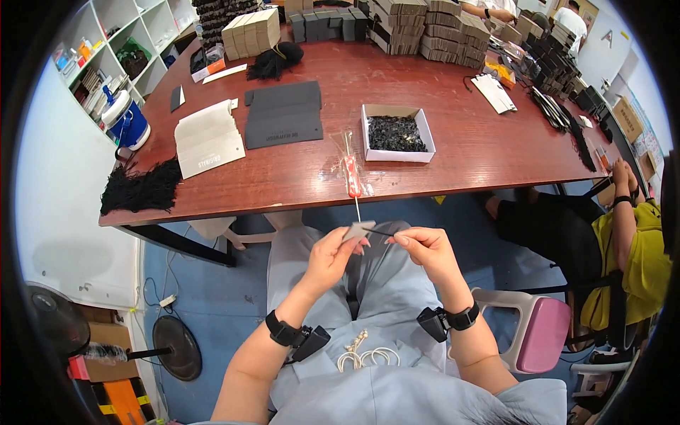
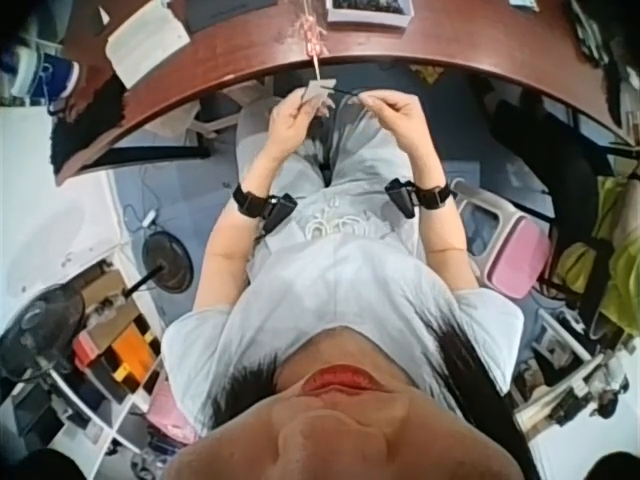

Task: Thread string through a paper tag and attach a small plastic clip.

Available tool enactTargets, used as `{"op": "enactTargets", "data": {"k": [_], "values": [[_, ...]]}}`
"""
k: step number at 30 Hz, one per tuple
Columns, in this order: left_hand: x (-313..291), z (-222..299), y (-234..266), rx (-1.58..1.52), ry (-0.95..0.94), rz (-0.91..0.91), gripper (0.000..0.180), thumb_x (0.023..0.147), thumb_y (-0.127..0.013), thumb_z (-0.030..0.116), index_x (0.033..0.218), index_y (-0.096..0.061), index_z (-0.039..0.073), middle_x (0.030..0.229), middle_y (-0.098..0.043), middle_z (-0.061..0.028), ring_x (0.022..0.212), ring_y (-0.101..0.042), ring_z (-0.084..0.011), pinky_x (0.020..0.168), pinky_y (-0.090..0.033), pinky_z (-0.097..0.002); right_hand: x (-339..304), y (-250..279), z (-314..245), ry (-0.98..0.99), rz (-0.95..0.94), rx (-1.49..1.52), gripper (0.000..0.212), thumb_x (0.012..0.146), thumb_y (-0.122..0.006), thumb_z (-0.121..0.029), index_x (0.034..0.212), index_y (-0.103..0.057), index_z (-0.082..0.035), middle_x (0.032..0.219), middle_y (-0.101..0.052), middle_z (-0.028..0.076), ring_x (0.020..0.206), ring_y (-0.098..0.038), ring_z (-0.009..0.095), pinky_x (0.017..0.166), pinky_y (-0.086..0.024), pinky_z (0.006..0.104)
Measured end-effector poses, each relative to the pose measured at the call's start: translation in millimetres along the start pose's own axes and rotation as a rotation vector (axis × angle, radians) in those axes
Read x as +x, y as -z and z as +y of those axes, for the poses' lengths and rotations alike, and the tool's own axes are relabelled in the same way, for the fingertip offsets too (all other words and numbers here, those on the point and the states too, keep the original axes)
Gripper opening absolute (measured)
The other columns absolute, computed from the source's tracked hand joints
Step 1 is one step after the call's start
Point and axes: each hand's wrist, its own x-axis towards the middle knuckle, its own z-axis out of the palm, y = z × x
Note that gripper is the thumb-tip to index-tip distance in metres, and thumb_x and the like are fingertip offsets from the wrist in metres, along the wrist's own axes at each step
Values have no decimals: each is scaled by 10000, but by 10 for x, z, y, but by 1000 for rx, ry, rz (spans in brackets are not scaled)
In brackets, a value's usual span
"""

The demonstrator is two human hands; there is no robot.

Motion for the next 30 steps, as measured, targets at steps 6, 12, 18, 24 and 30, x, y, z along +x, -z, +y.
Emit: {"op": "enactTargets", "data": {"k": [6,12,18,24,30], "values": [[-190,-72,-103,220,-262,-49,110,771,-460,7,838,-544,-16,764,-556,-92,654,-547,-167,573,-427,-243,120,-88,-48,-11,-121,-52,185,811,-520,-162,856,-619,-12,742,-567,4,660,-461,51,605,-386,198],[-268,-97,-61,242,-242,-55,118,781,-458,20,859,-540,-16,766,-564,-86,658,-553,-164,582,-432,-245,301,-239,-107,46,-238,-103,169,802,-533,-167,856,-632,-41,705,-525,-8,633,-447,51,574,-370,195],[-279,-51,-44,201,-205,-56,119,781,-489,43,877,-530,-15,767,-566,-99,673,-559,-226,589,-437,-284,292,-236,-148,1,-239,-100,151,799,-533,-135,845,-632,-31,689,-530,-12,636,-447,45,586,-376,187],[-300,3,-50,165,-108,-63,141,807,-475,70,903,-539,-11,772,-568,-78,649,-542,-150,586,-430,-244,281,-188,-209,9,-177,-4,129,807,-492,-109,822,-573,-10,753,-557,1,708,-479,59,669,-390,201],[-371,128,-12,-282,116,-96,206,860,-423,126,974,-523,-13,813,-575,-49,664,-511,-80,626,-431,-217,249,-4,-389,81,-97,511,207,785,-403,-187,685,-487,-26,764,-494,74,766,-485,176,762,-380,304]]}}
